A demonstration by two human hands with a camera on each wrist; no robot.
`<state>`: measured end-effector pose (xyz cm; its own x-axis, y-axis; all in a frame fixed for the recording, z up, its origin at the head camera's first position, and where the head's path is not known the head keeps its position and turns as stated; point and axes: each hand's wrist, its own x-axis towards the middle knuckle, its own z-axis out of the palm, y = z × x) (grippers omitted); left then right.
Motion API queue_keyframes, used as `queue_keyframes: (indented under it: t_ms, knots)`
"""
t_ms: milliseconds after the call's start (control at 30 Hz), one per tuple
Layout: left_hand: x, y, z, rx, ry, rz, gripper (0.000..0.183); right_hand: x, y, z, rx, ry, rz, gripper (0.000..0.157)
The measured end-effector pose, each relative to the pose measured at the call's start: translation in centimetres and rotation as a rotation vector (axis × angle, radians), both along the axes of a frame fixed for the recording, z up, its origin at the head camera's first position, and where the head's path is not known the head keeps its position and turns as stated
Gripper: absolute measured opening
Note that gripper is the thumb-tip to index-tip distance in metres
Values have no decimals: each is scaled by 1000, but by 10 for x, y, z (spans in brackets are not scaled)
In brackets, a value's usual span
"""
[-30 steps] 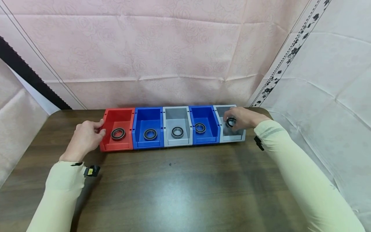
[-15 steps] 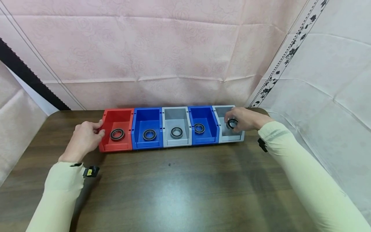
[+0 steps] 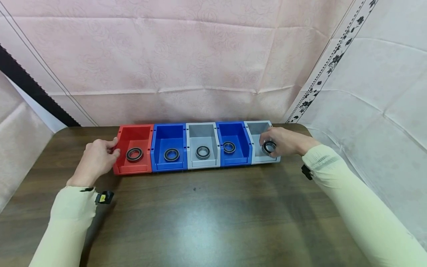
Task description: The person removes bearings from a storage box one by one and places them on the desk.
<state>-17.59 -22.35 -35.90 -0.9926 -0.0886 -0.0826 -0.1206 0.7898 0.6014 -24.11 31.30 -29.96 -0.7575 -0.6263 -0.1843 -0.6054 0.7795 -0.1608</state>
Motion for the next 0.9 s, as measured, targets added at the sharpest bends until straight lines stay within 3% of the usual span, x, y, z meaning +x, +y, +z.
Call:
queue_keyframes:
  t_ms: [300,667,900]
  knots:
    - [-1,0,0,7,-19,10,55,9,2,-3,-60,21,47,42]
    - [-1,1,0,9,-37,19,56,19,6,-11,-54,-7,-16,41]
    - [-2,1,0,13,-36,18,56,26,7,-18,-59,1,-7,42]
